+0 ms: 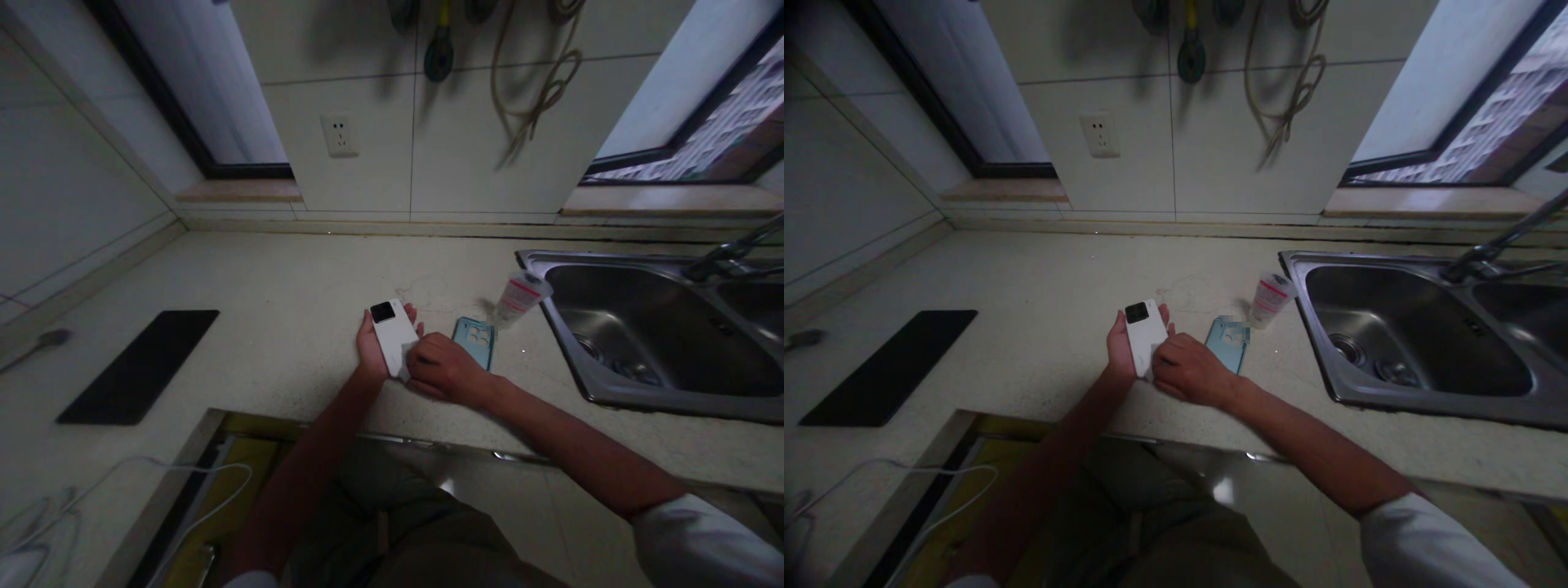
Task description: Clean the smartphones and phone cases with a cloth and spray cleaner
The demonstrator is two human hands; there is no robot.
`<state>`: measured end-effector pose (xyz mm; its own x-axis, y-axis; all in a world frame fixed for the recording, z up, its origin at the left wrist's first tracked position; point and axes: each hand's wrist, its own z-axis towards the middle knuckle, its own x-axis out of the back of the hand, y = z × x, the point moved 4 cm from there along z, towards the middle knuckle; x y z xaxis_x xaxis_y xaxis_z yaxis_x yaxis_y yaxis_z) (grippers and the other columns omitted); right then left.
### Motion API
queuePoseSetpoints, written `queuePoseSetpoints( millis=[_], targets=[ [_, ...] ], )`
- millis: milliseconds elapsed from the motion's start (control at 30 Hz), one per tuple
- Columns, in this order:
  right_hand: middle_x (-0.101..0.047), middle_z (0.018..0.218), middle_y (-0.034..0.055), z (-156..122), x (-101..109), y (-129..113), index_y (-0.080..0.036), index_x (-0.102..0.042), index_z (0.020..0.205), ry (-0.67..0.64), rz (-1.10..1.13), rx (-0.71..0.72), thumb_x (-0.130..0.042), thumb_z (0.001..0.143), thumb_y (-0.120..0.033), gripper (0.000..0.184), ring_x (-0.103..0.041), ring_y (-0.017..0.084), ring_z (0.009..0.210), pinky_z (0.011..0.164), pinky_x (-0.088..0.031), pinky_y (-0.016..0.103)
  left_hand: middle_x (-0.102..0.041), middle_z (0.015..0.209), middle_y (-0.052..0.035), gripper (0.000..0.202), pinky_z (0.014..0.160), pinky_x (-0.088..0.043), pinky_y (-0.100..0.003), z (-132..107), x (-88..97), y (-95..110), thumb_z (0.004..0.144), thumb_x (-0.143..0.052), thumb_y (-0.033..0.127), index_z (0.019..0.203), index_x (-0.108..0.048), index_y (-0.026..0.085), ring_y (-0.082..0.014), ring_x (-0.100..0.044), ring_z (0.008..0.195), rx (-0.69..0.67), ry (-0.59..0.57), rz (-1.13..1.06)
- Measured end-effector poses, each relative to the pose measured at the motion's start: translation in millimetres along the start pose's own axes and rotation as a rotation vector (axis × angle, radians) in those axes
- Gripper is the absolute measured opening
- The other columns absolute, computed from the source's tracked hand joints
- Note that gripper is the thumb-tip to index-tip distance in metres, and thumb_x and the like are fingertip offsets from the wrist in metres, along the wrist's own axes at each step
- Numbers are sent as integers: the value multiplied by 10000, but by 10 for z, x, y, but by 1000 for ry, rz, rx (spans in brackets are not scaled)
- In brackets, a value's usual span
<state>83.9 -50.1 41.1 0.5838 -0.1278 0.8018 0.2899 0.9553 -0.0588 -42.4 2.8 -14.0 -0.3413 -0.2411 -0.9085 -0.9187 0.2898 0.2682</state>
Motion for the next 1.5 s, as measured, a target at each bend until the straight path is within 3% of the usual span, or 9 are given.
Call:
queuePoseSetpoints(
  millis=[200, 433, 733, 933, 1100, 1333, 1500],
  targets=[
    [-628, 837, 78, -10, 85, 110, -181, -639, 789, -9, -57, -32, -506, 984, -246, 245, -506, 196, 783, 716, -406, 343, -743, 1005, -140, 566, 1014, -485, -505, -9, 2, 64, 986, -319, 582, 1053, -687, 156, -265, -702, 982, -83, 22, -61],
    [-612, 840, 82, -24, -78, -42, -187, -619, 763, -3, -69, -28, -520, 969, -234, 234, -487, 197, 767, 695, -381, 343, -730, 949, -144, 555, 1026, -466, -535, -16, -4, -14, 982, -342, 578, 1064, -675, 141, -263, -699, 930, -28, 60, -21],
    [-624, 846, 79, -43, 84, 153, -185, -639, 785, -15, -50, -81, -549, 939, -214, 180, -501, 202, 785, 703, -370, 340, -730, 933, -142, 548, 1014, -473, -539, 34, 65, 48, 975, -340, 571, 1070, -679, 150, -287, -694, 975, -67, 102, -62],
    [-630, 830, 85, -39, -26, 50, -179, -639, 768, -38, -90, -41, -536, 975, -242, 239, -501, 195, 764, 688, -381, 330, -723, 905, -135, 545, 980, -496, -517, 5, 43, 44, 976, -349, 588, 978, -671, 149, -257, -699, 877, -51, 93, -34],
    [-646, 861, 78, -19, -92, -71, -188, -659, 797, -1, -75, -18, -536, 984, -243, 231, -524, 191, 780, 703, -398, 333, -724, 960, -155, 553, 957, -509, -523, -1, 22, -12, 970, -363, 594, 1046, -671, 141, -282, -696, 957, 11, 70, 8],
    [-655, 852, 78, -46, -46, 41, -187, -672, 847, -28, -35, -61, -552, 964, -253, 181, -551, 196, 785, 704, -405, 336, -730, 947, -157, 571, 972, -502, -532, 22, 39, 11, 971, -348, 598, 1070, -672, 139, -302, -692, 1017, -9, 61, -4],
    [-653, 839, 83, -53, 7, 136, -176, -664, 846, -57, -15, -96, -537, 945, -231, 171, -547, 196, 783, 704, -416, 327, -740, 920, -145, 583, 963, -509, -509, -5, 1, 22, 974, -341, 609, 1042, -682, 140, -288, -711, 952, 6, 49, 0]
  ],
)
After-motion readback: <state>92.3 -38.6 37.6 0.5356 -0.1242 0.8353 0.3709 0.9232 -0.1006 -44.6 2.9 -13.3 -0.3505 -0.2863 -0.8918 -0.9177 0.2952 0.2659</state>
